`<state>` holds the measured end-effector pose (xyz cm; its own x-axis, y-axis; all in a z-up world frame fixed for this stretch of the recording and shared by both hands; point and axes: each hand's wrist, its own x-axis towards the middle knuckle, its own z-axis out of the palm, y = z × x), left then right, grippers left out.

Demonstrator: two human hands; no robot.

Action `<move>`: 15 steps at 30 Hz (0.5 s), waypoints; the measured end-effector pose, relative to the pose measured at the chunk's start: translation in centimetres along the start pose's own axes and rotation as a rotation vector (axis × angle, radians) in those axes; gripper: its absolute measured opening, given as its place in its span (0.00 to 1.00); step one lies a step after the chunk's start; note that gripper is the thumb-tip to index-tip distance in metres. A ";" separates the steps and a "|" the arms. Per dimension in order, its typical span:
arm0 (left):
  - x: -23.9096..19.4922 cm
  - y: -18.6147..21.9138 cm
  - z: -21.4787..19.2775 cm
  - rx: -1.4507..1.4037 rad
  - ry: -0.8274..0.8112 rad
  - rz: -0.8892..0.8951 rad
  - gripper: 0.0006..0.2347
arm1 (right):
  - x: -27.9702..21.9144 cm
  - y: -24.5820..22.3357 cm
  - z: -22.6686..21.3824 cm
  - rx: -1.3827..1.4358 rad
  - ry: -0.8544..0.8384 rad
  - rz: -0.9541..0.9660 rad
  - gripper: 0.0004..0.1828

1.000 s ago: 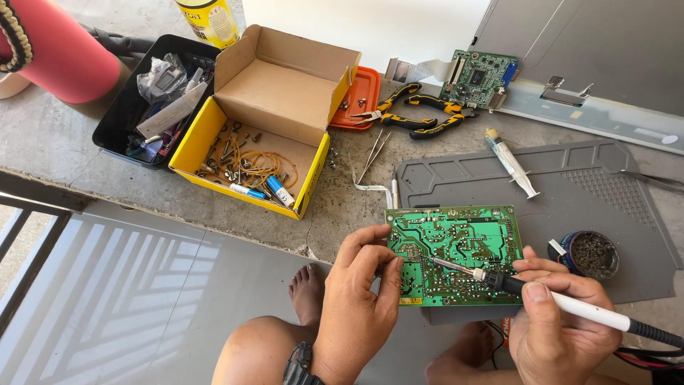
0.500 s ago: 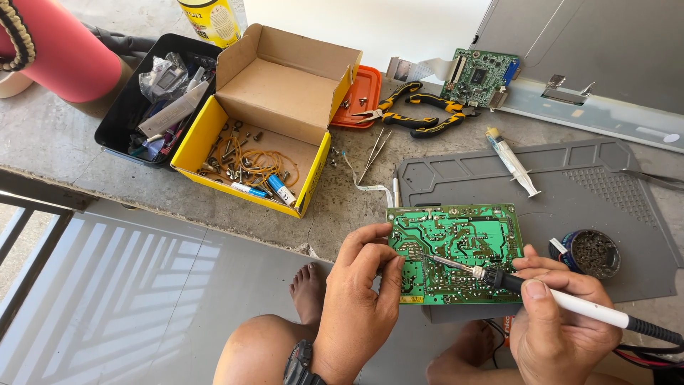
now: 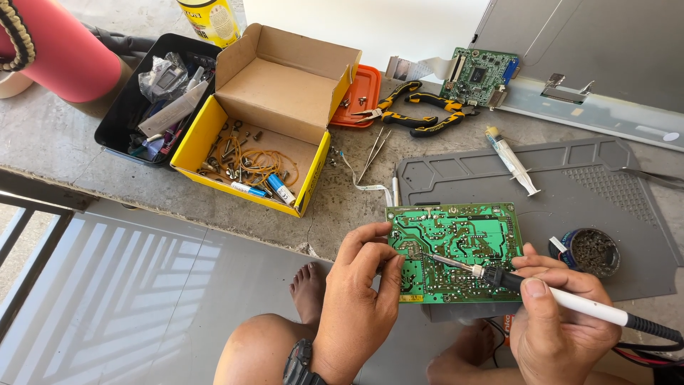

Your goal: The person solders a green circuit board using a soldering iron and solder wire. They repeatedly apply solder to various points on the board while holding it with their left hand.

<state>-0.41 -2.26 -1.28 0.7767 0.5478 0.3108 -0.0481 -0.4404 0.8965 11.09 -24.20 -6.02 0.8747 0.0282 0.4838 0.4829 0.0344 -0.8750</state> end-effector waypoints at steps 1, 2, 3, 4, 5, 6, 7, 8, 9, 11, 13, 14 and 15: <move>0.0 0.0 0.0 -0.001 0.001 -0.001 0.03 | 0.0 0.1 -0.1 -0.002 -0.002 -0.005 0.06; 0.0 -0.1 0.0 -0.002 0.002 -0.002 0.03 | 0.1 0.2 -0.1 -0.004 -0.004 -0.010 0.06; 0.0 0.0 0.0 -0.002 0.003 -0.002 0.03 | 0.0 0.1 -0.1 -0.003 -0.004 -0.010 0.06; 0.0 0.0 0.0 0.005 -0.002 -0.002 0.03 | 0.0 0.1 -0.1 -0.007 -0.005 -0.007 0.07; 0.0 0.0 -0.1 0.012 -0.007 -0.002 0.03 | 0.0 0.0 -0.1 -0.011 -0.005 -0.004 0.07; 0.0 0.1 -0.1 0.012 -0.006 -0.003 0.03 | 0.1 0.1 -0.1 -0.011 -0.006 -0.004 0.07; 0.0 0.1 -0.1 -0.001 -0.004 -0.003 0.03 | 0.1 0.2 -0.1 -0.005 -0.006 -0.005 0.07; 0.0 0.2 -0.2 -0.012 0.000 -0.003 0.04 | 0.0 0.2 -0.1 0.002 -0.006 -0.005 0.07; 0.0 0.2 -0.2 -0.012 0.001 -0.004 0.04 | 0.1 0.3 -0.2 0.002 -0.007 -0.005 0.07; 0.0 0.3 -0.2 -0.035 0.012 0.007 0.03 | 0.1 0.5 -0.2 0.001 -0.005 -0.020 0.07; 0.0 0.3 -0.2 -0.031 0.013 0.002 0.03 | 0.1 0.3 -0.2 0.005 -0.006 -0.003 0.07; 0.0 0.2 -0.2 -0.027 0.014 -0.004 0.03 | 0.1 0.2 -0.2 0.010 -0.008 0.014 0.07; 0.0 0.2 -0.2 -0.027 0.015 -0.004 0.03 | 0.1 0.4 -0.3 0.011 -0.009 0.014 0.07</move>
<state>-0.51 -2.25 -1.04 0.7673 0.5603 0.3119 -0.0624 -0.4189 0.9059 11.35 -24.48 -6.29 0.8810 0.0379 0.4715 0.4699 0.0446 -0.8816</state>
